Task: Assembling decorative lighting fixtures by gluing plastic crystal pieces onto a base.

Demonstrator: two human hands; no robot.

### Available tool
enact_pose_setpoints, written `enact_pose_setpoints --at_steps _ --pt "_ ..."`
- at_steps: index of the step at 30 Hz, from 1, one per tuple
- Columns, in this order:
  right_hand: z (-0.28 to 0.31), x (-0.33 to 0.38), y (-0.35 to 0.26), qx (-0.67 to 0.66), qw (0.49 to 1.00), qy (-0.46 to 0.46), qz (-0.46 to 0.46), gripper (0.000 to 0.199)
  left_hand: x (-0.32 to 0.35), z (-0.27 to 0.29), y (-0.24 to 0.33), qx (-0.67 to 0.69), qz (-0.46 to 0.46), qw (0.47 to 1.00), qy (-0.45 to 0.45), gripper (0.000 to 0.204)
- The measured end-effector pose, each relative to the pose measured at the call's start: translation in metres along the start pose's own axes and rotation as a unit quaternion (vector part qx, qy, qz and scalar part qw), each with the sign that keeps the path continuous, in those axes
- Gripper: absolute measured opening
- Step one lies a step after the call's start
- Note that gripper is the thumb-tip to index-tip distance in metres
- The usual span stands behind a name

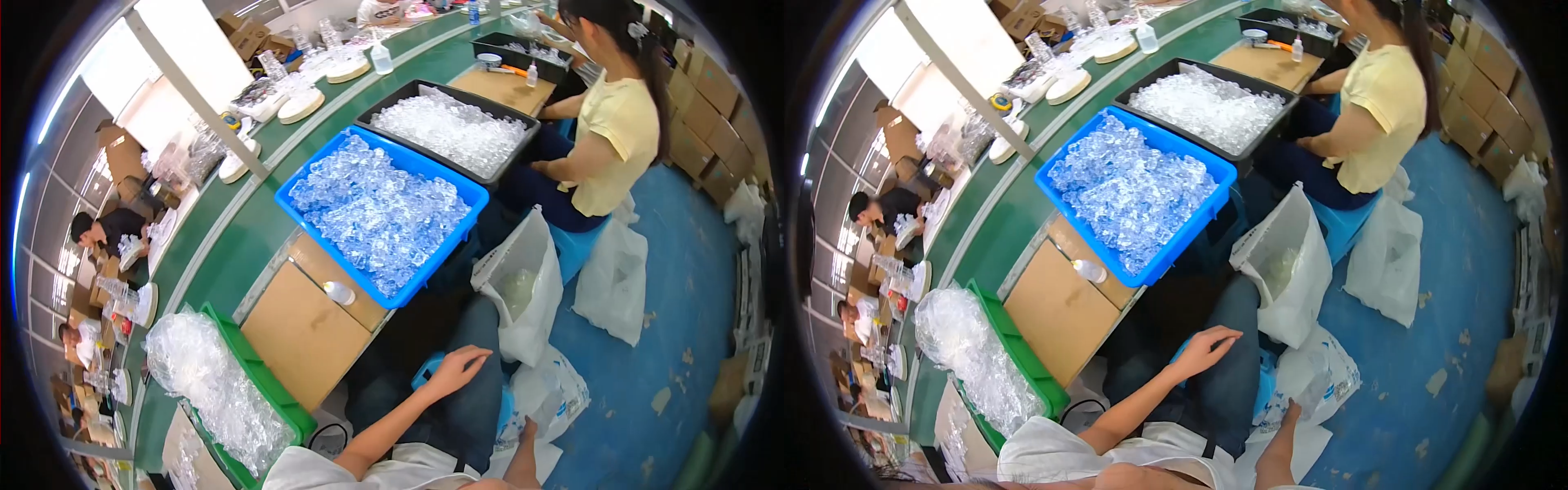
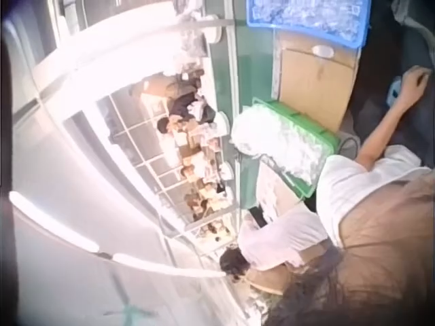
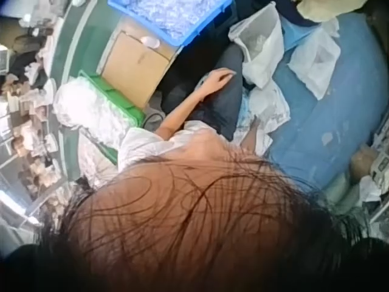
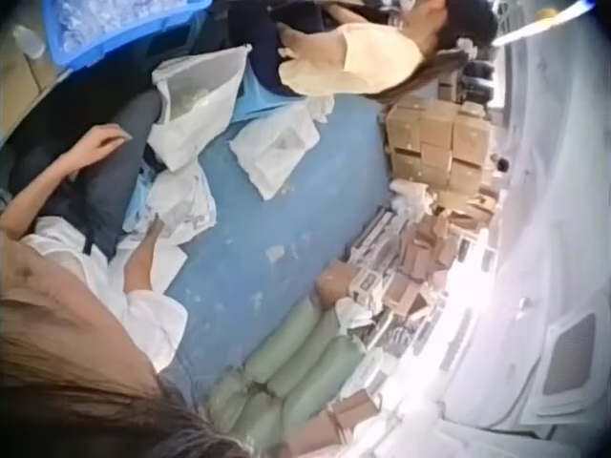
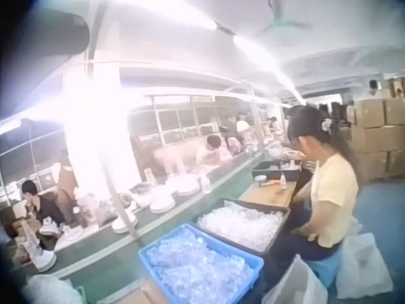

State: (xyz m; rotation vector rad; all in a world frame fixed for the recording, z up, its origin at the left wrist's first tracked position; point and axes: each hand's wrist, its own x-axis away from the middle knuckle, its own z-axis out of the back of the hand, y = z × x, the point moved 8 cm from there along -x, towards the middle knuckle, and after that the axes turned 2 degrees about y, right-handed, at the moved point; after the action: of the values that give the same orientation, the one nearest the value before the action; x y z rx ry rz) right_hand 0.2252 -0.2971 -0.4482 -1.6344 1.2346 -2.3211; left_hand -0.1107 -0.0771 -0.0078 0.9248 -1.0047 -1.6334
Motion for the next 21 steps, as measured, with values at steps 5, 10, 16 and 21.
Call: enact_pose_setpoints --at_steps 5,10,16,21 --pt "-0.013 0.003 0.004 0.095 0.991 0.019 0.095 0.046 -0.001 -0.020 -0.008 -0.019 0.013 1.000 -0.007 0.018" --pt "-0.002 0.006 0.003 0.319 0.918 0.203 0.120 0.057 -0.003 -0.126 -0.026 0.038 0.018 0.991 -0.128 0.016" --pt "0.001 0.026 -0.003 0.416 0.904 0.100 0.026 0.060 0.012 -0.168 -0.024 0.014 0.050 0.967 -0.250 0.015" --pt "0.015 0.033 -0.099 0.337 0.939 0.070 0.024 0.045 -0.006 -0.125 -0.043 0.004 0.110 0.972 -0.210 0.015"
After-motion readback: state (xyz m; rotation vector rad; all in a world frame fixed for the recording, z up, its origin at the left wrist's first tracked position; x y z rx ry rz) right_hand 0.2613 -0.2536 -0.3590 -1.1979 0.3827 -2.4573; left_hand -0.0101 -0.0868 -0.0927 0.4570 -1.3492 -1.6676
